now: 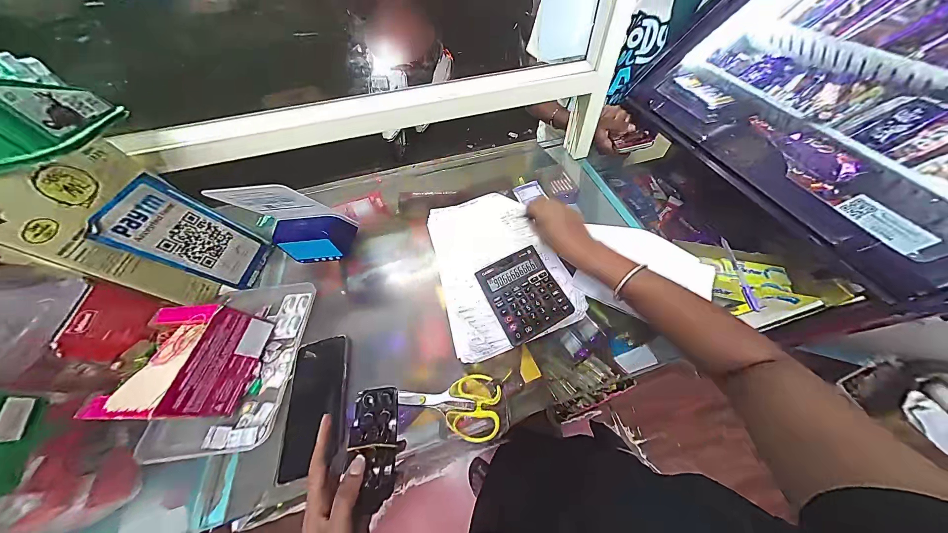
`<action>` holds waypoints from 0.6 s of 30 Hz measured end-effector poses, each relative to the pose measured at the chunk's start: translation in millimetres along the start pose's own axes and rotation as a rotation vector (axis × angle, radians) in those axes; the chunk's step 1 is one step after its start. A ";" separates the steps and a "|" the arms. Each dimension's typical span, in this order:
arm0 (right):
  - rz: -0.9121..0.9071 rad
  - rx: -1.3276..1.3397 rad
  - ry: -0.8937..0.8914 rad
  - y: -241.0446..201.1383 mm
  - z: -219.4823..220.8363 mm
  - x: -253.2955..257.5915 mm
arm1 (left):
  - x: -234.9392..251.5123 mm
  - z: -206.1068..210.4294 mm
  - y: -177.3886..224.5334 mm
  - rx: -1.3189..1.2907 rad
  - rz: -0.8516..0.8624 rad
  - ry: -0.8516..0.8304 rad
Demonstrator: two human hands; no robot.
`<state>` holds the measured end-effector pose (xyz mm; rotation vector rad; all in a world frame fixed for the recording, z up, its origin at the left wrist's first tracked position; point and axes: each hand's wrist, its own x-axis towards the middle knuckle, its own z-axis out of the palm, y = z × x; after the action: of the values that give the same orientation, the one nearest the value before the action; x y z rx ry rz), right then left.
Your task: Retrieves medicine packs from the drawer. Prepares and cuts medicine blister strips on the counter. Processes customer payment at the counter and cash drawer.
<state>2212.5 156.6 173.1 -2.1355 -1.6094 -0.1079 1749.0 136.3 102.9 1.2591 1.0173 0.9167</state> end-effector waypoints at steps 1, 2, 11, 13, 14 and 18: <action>0.097 -0.086 0.004 42.1 -4.5 8.5 | 0.7 5.3 1.4 0.031 -0.005 0.023; 0.191 -0.144 -0.031 76.9 -10.4 15.5 | 2.0 9.8 3.1 0.046 -0.007 0.035; -0.108 -0.037 -0.193 153.5 3.7 66.9 | 10.5 54.3 13.5 0.011 -0.028 0.095; -0.233 0.001 -0.305 150.9 16.7 82.8 | 8.7 59.1 13.1 0.019 -0.024 0.104; -0.260 -0.012 -0.360 147.2 18.8 90.0 | 6.9 60.2 13.1 0.029 -0.018 0.106; -0.317 -0.120 -0.445 132.2 20.2 110.7 | -3.3 52.6 6.7 0.067 0.022 0.120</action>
<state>2365.4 235.8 150.4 -2.0737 -2.2416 0.1899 1798.2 117.9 111.3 1.2856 1.1386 0.9920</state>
